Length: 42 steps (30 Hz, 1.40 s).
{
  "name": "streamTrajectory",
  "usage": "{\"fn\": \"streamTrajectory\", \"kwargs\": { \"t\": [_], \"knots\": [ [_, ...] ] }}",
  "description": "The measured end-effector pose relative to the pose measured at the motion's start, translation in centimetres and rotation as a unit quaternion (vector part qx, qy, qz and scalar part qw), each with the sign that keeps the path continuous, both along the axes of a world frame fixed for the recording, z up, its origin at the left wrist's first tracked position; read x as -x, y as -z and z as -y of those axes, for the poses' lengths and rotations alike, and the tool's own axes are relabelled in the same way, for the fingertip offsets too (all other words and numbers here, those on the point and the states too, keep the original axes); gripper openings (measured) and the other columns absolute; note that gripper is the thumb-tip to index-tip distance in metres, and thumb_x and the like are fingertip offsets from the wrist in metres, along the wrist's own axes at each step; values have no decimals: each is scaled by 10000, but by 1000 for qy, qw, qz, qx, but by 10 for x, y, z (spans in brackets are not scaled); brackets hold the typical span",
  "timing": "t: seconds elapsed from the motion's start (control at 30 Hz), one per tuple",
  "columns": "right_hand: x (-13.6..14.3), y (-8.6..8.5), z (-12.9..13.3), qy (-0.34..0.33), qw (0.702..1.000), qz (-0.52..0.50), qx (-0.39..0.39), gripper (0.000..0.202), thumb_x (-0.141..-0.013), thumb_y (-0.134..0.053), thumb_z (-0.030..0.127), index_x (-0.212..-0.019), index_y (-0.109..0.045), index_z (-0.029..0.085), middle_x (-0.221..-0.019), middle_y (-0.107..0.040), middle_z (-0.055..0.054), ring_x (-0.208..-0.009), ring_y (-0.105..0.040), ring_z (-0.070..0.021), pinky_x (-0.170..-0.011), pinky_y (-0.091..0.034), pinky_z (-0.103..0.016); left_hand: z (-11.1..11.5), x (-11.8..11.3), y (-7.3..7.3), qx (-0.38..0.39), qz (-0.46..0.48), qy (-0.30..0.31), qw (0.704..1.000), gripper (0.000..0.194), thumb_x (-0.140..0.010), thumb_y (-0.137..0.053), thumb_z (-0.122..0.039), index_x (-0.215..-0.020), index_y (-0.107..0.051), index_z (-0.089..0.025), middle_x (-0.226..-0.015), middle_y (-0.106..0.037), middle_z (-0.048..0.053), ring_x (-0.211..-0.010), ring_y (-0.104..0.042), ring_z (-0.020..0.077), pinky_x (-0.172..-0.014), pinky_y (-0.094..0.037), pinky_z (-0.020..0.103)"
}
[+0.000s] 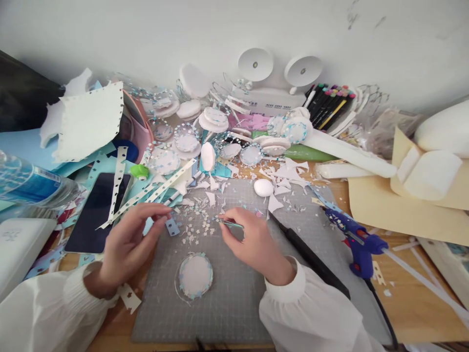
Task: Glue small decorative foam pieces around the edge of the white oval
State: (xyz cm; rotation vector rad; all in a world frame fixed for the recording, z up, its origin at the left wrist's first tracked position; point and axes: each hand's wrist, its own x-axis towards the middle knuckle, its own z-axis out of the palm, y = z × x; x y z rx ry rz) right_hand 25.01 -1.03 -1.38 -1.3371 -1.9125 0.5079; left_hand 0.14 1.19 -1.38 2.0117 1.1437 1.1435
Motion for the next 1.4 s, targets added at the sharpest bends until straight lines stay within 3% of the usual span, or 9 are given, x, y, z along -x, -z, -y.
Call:
{"fn": "streamTrajectory", "kwargs": {
  "t": [0.07,0.13,0.33,0.53,0.7,0.9,1.1,1.4],
  "knots": [
    [1,1,0,0,1000,2,-5,141,-844,-591,128,-934,-608,235,-840,-710,-2,-734,-678,-140,-696,-546,-249,0,-1,1,38,45,-49,997,132,-907,-555,-148,-1011,-625,-187,-872,-665,30,-719,-628,132,-703,-515,251],
    [1,4,1,3,1000,-1,-16,144,-844,-594,124,-932,-600,239,-850,-717,-4,-736,-684,-142,-687,-547,-253,0,-1,1,78,64,-62,993,112,-908,-563,-172,-998,-629,-178,-756,-650,2,-616,-598,108,-609,-492,217],
    [-1,9,4,30,994,-106,-19,145,-818,-646,124,-876,-581,239,-858,-717,-22,-812,-711,-180,-700,-566,-293,5,-2,-5,123,57,-24,991,159,-938,-490,-177,-1021,-625,-164,-518,-513,-62,-445,-500,78,-460,-383,183],
    [6,2,7,49,941,-330,48,142,-833,-655,156,-839,-534,229,-829,-695,-15,-699,-714,-167,-596,-587,-290,10,-5,-1,159,53,23,986,157,-927,-520,-218,-1032,-624,-164,-486,-427,-80,-401,-415,71,-406,-301,185],
    [17,2,13,13,904,-417,94,154,-856,-636,147,-856,-508,234,-854,-721,-1,-683,-707,-140,-594,-585,-274,11,-11,0,214,68,71,972,156,-903,-567,-254,-995,-639,-150,-506,-340,-91,-423,-315,59,-411,-242,187],
    [27,-2,23,-10,908,-410,84,164,-852,-625,110,-867,-518,234,-858,-706,-5,-734,-722,-155,-608,-606,-280,12,-14,-6,264,92,102,955,193,-862,-617,-268,-984,-661,-126,-498,-298,-101,-435,-264,56,-414,-223,181],
    [33,-4,25,-23,920,-385,66,151,-847,-629,129,-852,-520,233,-792,-673,-4,-735,-723,-176,-584,-610,-290,13,-12,-5,246,89,97,960,139,-865,-591,-222,-888,-674,-112,-471,-313,-97,-431,-278,56,-420,-227,185],
    [33,-3,24,-19,906,-415,74,175,-846,-619,85,-881,-544,239,-840,-708,10,-790,-729,-165,-623,-614,-272,13,-12,-4,256,97,94,957,145,-859,-588,-228,-877,-678,-115,-455,-317,-92,-423,-272,61,-408,-213,192]
  ]
}}
